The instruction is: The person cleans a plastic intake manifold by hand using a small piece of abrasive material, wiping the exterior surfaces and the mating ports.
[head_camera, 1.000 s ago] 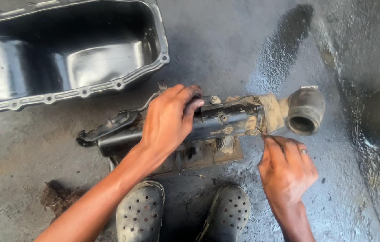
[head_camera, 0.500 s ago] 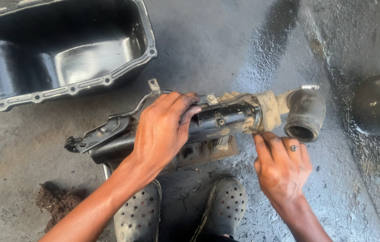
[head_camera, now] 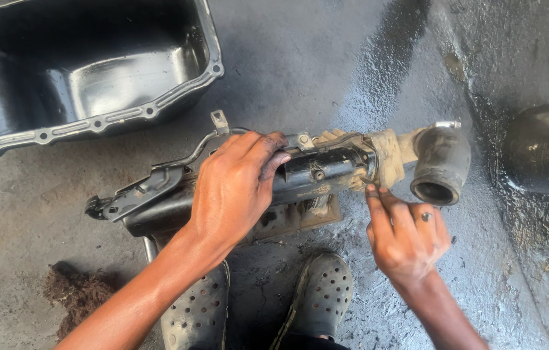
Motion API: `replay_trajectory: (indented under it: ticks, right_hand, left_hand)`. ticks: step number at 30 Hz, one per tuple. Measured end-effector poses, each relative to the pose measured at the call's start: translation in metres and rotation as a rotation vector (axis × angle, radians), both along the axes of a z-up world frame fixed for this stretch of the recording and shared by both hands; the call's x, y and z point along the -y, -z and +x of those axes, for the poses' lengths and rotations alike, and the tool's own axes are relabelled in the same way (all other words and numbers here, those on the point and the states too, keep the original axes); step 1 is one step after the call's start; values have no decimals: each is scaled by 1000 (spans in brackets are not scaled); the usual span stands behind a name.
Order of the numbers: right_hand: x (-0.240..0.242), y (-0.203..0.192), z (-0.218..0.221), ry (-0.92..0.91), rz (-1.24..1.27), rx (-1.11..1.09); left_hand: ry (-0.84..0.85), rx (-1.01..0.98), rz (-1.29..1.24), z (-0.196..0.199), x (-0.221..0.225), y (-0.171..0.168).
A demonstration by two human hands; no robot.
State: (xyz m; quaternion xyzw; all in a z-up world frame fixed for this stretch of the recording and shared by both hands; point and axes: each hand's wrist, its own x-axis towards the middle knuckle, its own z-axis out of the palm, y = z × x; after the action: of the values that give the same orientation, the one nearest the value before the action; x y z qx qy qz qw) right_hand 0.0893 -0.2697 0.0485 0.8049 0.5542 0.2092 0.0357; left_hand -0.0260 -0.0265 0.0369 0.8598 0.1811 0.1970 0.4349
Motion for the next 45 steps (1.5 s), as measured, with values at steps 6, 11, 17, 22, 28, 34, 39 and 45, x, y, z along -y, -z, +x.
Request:
replay_trajectory:
  ticks: [6,11,17,22,28,34,39,45]
  right_hand:
    - [0,10,-28,341,-7,-137]
    - [-8,4,-32,429,-65,-254]
    - [-19,-11,-30,571,-36,-435]
    - [-27,-18,-27,958,-49,-815]
    - [-26,-21,-15,1164,333,-1376]
    - [-31,-15,-26,1156,261,-1155]
    - [-32,-17,-34,1118,309,-1090]
    - [-26,-15,-34,1107,280,-1038]
  left_hand:
    - [1,-11,9,-2,0,0]
    - [7,8,32,-3,3,-4]
    - [27,2,26,-8,8,-7]
    - [32,-4,35,-10,11,-9]
    - [37,-4,29,-10,11,-11]
    - [27,17,45,-11,12,-11]
    - [26,22,31,-10,11,-10]
    - [30,9,30,-10,11,-10]
